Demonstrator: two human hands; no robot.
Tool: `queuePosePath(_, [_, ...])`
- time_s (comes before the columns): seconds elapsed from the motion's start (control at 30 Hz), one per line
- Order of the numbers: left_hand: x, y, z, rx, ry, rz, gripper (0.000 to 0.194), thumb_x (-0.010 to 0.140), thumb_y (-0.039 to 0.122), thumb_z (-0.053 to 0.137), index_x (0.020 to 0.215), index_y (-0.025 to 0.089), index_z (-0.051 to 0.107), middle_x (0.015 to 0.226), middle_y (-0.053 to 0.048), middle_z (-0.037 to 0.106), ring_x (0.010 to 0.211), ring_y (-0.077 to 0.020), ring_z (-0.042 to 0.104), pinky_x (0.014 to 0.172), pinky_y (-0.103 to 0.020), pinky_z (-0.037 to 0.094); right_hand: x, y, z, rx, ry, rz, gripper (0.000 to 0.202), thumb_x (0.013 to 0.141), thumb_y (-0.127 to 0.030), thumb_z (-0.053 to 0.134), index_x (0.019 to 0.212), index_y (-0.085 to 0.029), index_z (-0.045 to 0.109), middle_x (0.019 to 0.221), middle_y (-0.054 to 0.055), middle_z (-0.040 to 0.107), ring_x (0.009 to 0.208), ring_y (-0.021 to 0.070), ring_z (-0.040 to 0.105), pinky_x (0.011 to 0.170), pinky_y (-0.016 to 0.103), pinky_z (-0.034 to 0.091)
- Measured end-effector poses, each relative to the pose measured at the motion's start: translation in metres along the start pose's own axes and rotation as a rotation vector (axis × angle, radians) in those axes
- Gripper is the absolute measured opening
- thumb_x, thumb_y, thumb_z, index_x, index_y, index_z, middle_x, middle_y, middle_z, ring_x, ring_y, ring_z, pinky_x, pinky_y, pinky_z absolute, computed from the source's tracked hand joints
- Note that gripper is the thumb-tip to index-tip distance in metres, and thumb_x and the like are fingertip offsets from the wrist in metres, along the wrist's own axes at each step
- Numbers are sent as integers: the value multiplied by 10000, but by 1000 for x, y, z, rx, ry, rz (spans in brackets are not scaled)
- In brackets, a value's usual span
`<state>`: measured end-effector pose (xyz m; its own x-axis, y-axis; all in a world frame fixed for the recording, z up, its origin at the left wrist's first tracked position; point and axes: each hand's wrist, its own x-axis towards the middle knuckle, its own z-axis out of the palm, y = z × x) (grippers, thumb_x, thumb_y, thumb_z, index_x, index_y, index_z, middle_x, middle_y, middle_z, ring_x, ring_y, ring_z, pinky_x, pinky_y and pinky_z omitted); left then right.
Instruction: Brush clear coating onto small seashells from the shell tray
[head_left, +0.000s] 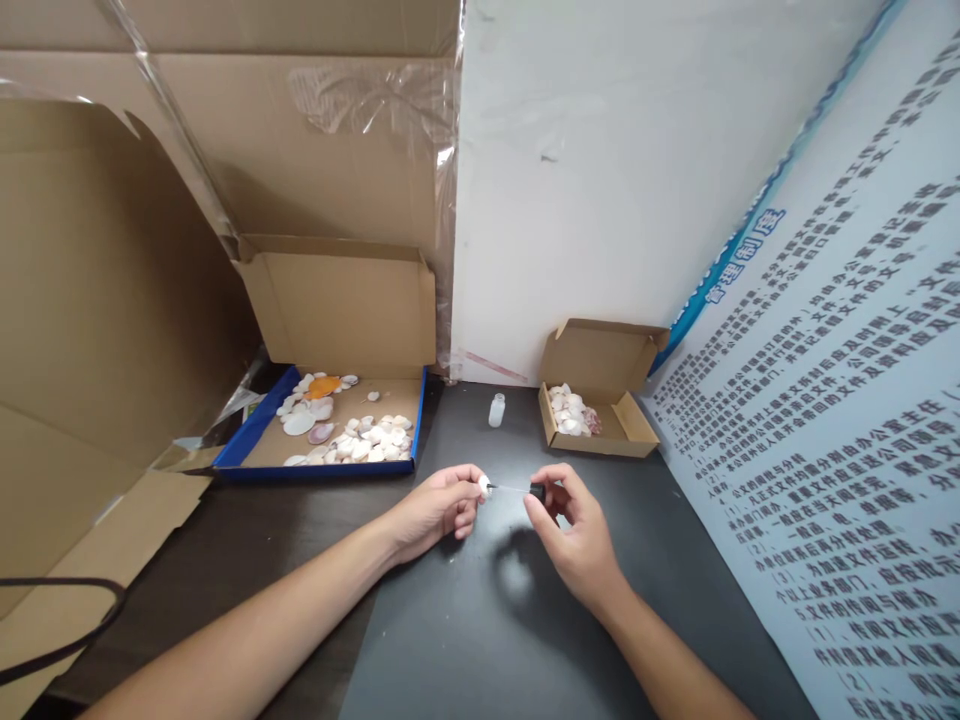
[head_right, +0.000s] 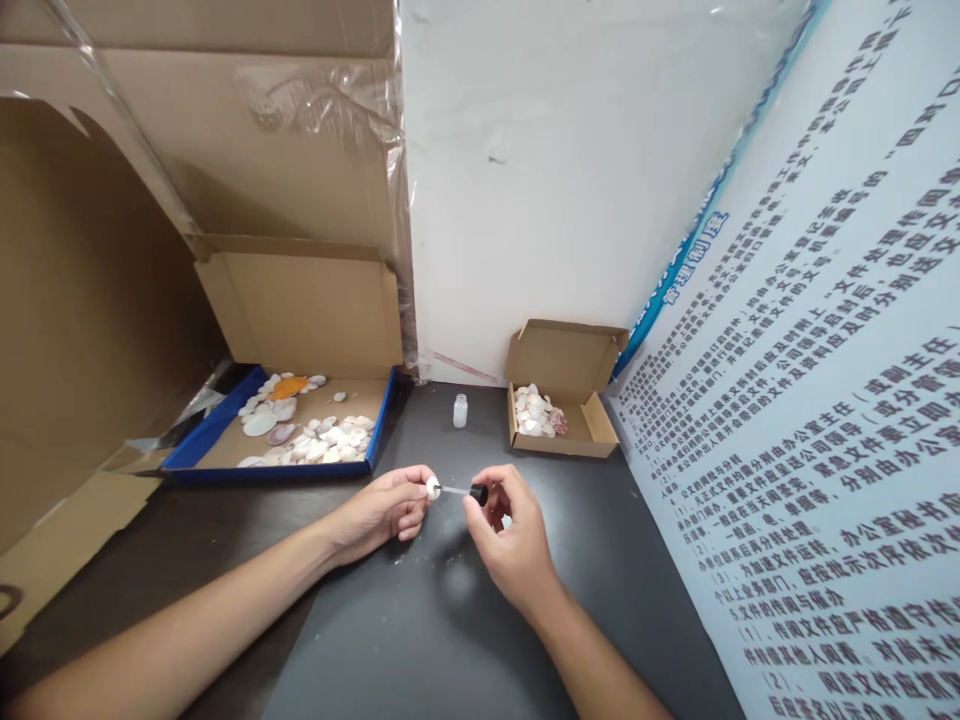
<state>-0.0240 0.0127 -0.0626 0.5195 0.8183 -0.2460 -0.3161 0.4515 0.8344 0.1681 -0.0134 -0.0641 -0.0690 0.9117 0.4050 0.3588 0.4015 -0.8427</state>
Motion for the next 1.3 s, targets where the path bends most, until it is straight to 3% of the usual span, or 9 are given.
queuePosePath(0.57, [1,-1,-3,47,-56,-16,179,781,288,669,801,141,568,662,33,495,443,-31,341,443,-198,297,0,-2,-1,-32,38,-10,84,843,-239,551,907,-204,509,648,-52,439,533,111,441,492,216,378])
queuePosePath(0.73, [0,-1,-2,46,-47,-10,202,768,296,686,799,140,562,701,24,511,448,-31,357,437,-199,312,0,-3,-1,-70,54,9,83,821,-228,569,869,-204,506,655,-48,448,529,108,432,488,215,373])
queuePosePath(0.9, [-1,0,0,28,-37,-1,224,746,296,706,813,149,551,708,28,517,444,-32,359,430,-199,321,-1,-5,0,49,15,27,91,836,-249,555,896,-207,501,621,-59,430,523,111,434,484,213,376])
queuePosePath(1.3, [-1,0,2,25,-20,-3,235,746,294,700,825,166,520,699,37,500,458,-33,351,442,-191,315,0,-4,-1,-9,52,47,102,832,-252,579,896,-205,515,640,-49,441,527,112,434,494,222,375])
